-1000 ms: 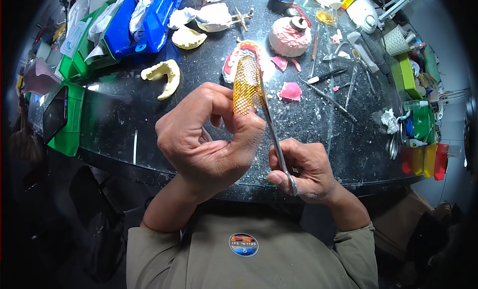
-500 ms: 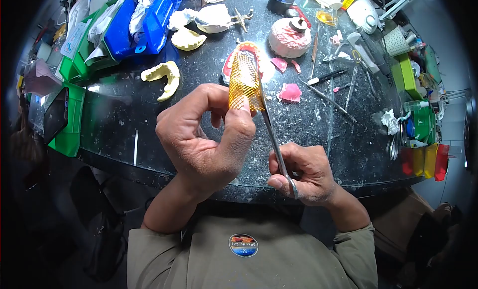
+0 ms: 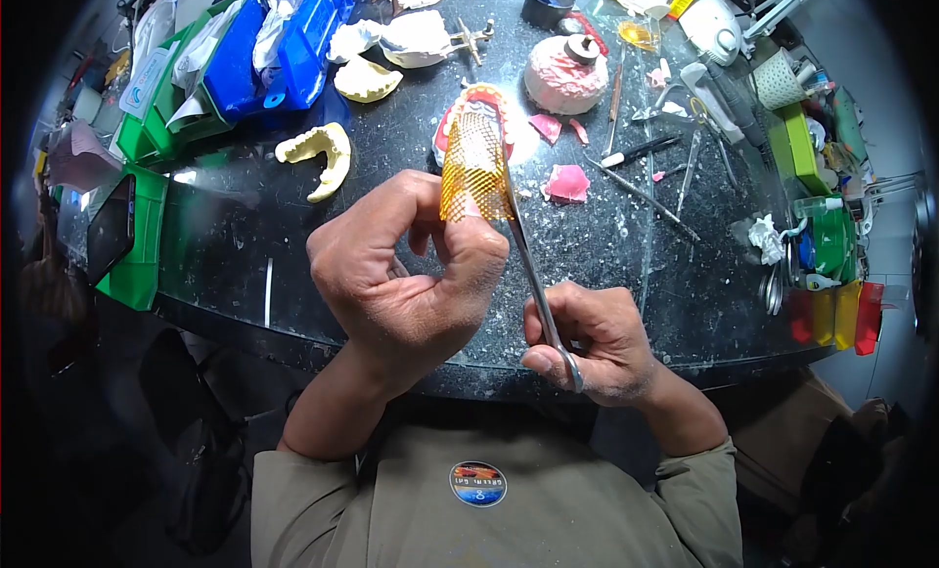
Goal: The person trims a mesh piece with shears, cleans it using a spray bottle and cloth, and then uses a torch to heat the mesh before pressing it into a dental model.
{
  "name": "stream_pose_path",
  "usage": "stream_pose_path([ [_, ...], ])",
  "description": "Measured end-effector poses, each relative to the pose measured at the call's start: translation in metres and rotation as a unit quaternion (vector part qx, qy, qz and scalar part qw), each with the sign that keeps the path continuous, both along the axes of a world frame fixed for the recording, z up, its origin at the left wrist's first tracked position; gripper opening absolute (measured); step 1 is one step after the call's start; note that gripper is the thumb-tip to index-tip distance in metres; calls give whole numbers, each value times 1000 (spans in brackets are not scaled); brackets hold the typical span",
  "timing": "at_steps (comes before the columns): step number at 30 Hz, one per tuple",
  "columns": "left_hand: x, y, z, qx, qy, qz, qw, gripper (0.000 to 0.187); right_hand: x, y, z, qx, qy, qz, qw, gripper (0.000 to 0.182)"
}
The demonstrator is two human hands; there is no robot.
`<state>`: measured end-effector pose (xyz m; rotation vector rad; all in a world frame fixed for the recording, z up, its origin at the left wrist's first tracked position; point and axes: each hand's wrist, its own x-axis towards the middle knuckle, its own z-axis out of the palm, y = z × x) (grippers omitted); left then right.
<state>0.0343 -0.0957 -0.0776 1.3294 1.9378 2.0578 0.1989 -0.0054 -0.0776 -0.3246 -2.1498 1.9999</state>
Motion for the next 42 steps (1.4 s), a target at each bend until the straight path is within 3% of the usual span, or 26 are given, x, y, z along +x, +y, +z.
stream_pose_path([
  [6, 1, 1, 2, 12, 76, -28, 997, 12, -1, 3, -7, 4, 14, 8, 1000, 32],
  [7, 4, -4, 8, -27, 67, -46, 996, 6, -2, 4, -6, 3, 14, 9, 1000, 34],
  [20, 8, -5, 7, -31, 72, -46, 996, 6, -4, -3, -11, 53, 26, -30, 998, 42],
  [26, 7, -4, 6, -13, 68, -47, 997, 7, -3, -4, -11, 76, 28, -32, 996, 39],
  [28, 5, 0, 1, 15, 68, -41, 997, 17, -3, -5, -9, 69, 28, -41, 996, 37],
  [42, 5, -6, 9, -17, 56, -49, 997, 9, -1, -4, -7, 70, 21, -44, 996, 27],
])
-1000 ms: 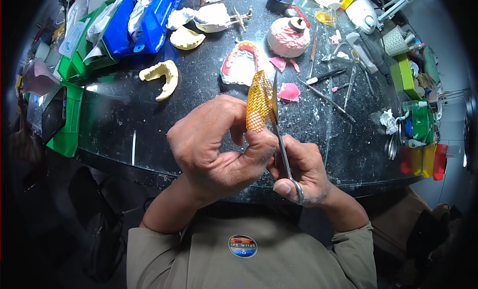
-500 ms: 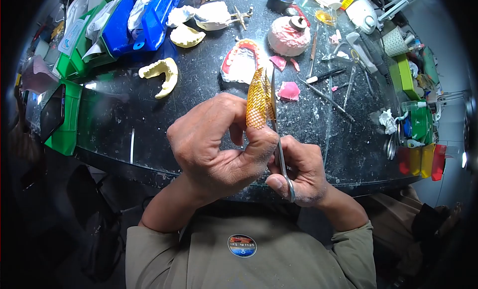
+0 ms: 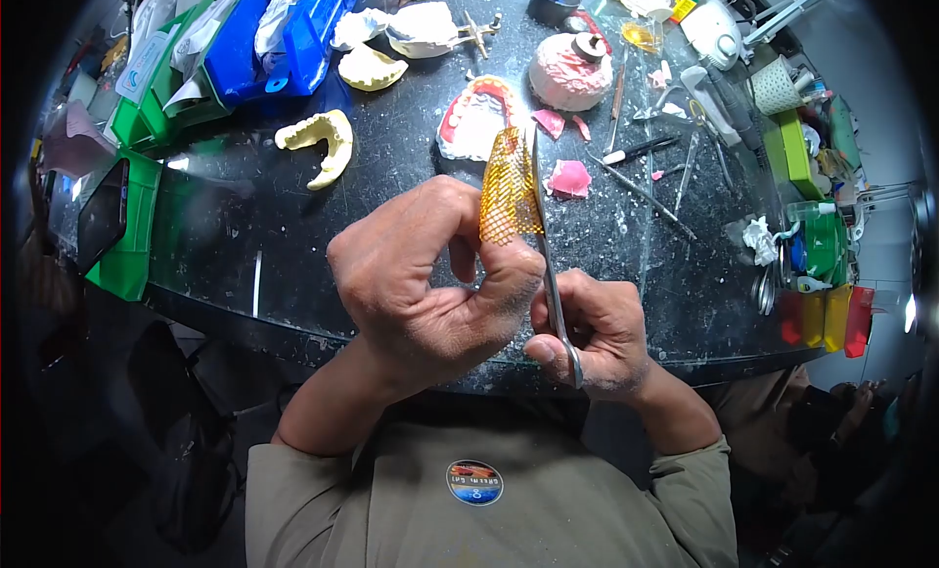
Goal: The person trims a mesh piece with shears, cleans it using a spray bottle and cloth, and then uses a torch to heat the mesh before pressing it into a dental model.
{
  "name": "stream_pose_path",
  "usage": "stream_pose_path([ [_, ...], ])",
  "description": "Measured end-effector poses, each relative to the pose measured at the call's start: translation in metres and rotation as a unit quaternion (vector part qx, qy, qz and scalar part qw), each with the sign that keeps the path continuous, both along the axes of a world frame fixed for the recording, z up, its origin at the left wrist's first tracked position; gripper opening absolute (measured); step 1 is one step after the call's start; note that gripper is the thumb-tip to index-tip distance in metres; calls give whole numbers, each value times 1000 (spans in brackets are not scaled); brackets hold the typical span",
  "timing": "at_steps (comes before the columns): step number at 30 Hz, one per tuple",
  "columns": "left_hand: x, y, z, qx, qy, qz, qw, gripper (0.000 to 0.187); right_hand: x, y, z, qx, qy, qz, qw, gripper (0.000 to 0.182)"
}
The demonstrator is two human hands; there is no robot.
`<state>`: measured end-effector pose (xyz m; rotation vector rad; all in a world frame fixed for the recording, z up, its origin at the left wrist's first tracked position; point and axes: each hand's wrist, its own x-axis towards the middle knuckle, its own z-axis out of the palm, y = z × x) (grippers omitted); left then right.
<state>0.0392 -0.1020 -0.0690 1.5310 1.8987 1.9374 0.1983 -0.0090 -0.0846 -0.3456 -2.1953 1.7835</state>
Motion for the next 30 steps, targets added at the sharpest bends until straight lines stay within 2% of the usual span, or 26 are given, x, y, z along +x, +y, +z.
stream_pose_path([
  [13, -2, -1, -1, -6, -3, 14, 1000, 15, 0, 0, 7, 17, -15, 2, 1000, 22],
  [16, -1, -3, 1, -35, -32, 16, 999, 18, 1, 0, 5, 16, -14, 3, 1000, 21],
  [25, -5, 4, -8, 6, -150, -4, 989, 26, 1, 0, -1, -24, -18, 6, 1000, 25],
  [30, -3, 4, -5, -22, -148, -25, 988, 25, 0, 3, -1, -57, -9, 10, 998, 29],
])
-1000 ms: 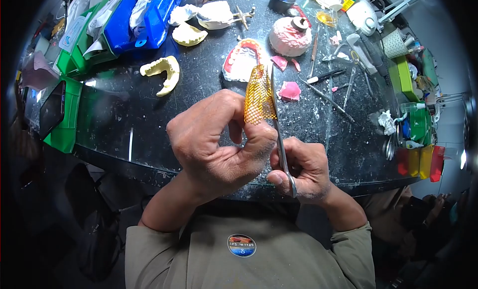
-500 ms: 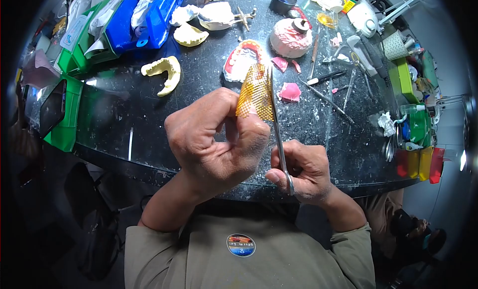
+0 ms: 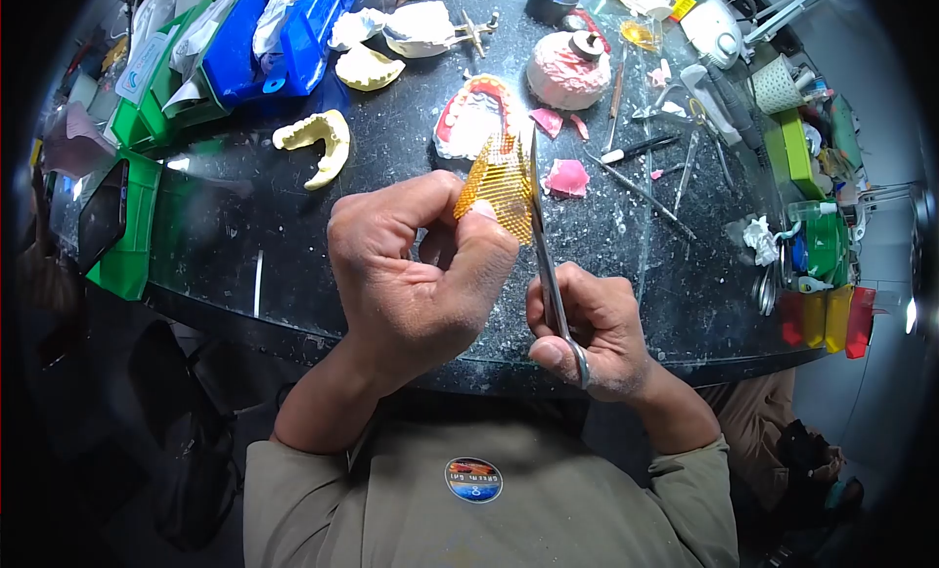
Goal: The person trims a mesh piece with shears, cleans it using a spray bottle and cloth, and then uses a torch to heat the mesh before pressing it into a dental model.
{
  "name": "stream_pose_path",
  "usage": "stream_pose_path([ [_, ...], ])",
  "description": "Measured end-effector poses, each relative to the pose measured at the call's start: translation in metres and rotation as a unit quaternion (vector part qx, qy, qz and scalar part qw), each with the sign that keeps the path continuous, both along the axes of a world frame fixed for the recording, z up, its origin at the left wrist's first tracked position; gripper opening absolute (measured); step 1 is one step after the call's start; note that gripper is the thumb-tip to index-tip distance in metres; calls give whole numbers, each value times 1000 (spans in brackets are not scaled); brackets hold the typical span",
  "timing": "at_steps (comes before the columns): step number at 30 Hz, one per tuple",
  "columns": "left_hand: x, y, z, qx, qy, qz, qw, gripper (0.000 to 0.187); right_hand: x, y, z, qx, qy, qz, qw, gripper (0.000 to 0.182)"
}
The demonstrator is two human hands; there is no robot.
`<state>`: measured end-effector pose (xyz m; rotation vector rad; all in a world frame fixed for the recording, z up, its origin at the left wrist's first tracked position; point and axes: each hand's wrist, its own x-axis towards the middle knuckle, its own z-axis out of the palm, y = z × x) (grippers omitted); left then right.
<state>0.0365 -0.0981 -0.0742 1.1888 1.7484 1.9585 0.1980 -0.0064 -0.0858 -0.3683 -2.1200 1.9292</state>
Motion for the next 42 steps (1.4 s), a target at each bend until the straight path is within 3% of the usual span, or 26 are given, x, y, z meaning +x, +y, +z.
stream_pose_path([
  [4, 0, -8, 9, -72, -7, -34, 997, 23, 0, 0, -1, 4, 3, 1, 1000, 30],
  [13, 2, -8, 10, -79, -2, -28, 996, 23, 1, -4, 1, 38, -10, -18, 999, 30],
  [16, 2, 0, 1, 1, -12, 0, 1000, 26, 1, -5, 2, 35, -12, -24, 999, 28],
  [34, -5, -5, 4, 9, -42, -37, 998, 23, 3, 0, 6, 100, -7, -15, 995, 24],
  [42, -6, -4, 13, -7, -147, -78, 986, 22, 7, 3, 7, 75, -19, -2, 997, 26],
])
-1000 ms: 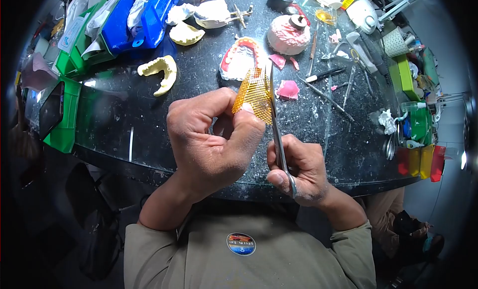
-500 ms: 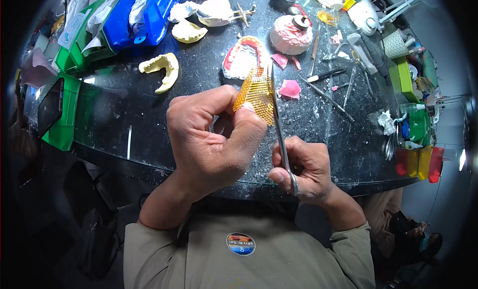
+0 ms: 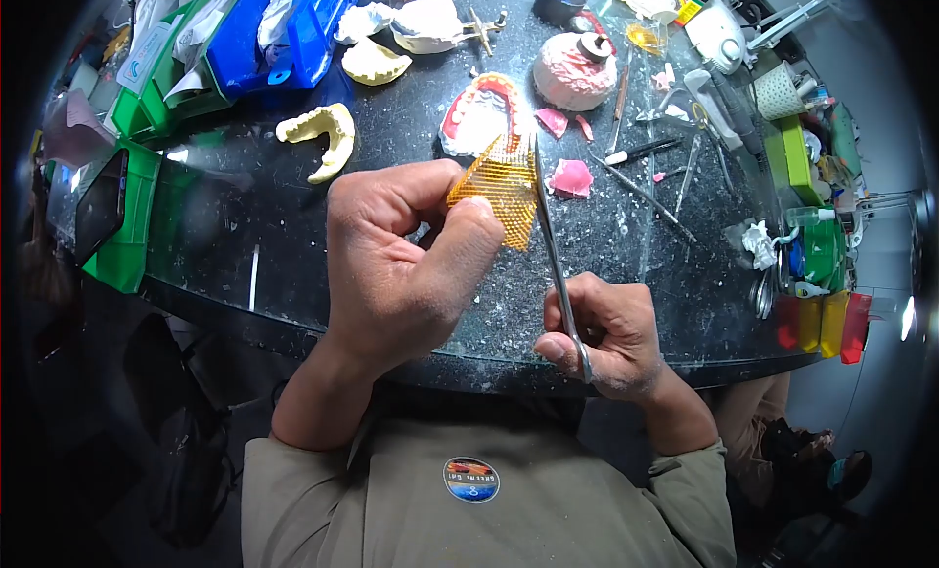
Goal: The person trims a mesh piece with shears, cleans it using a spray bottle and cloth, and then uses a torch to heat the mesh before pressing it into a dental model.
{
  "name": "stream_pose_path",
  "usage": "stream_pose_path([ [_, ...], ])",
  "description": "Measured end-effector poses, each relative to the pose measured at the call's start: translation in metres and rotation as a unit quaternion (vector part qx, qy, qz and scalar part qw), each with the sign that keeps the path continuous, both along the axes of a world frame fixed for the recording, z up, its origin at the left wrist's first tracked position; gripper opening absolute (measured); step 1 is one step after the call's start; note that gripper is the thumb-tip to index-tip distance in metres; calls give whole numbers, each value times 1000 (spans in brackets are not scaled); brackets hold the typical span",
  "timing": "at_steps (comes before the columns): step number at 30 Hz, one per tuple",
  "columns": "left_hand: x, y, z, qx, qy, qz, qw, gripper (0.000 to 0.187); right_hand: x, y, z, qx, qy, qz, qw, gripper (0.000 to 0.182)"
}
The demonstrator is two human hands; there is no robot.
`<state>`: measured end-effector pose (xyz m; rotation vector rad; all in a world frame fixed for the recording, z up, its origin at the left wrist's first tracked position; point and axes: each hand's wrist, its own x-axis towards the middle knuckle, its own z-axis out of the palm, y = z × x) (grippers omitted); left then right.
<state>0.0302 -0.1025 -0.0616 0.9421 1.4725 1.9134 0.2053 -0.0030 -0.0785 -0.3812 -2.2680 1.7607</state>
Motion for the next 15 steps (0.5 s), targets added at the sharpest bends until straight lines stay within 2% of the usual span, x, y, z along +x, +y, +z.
stream_pose_path([
  [4, -4, -1, -4, -21, 17, -63, 998, 22, 0, 4, -1, -26, 1, 8, 1000, 29],
  [15, 0, 0, -2, -24, -18, -61, 998, 24, 3, 0, 3, -3, 1, -18, 1000, 29],
])
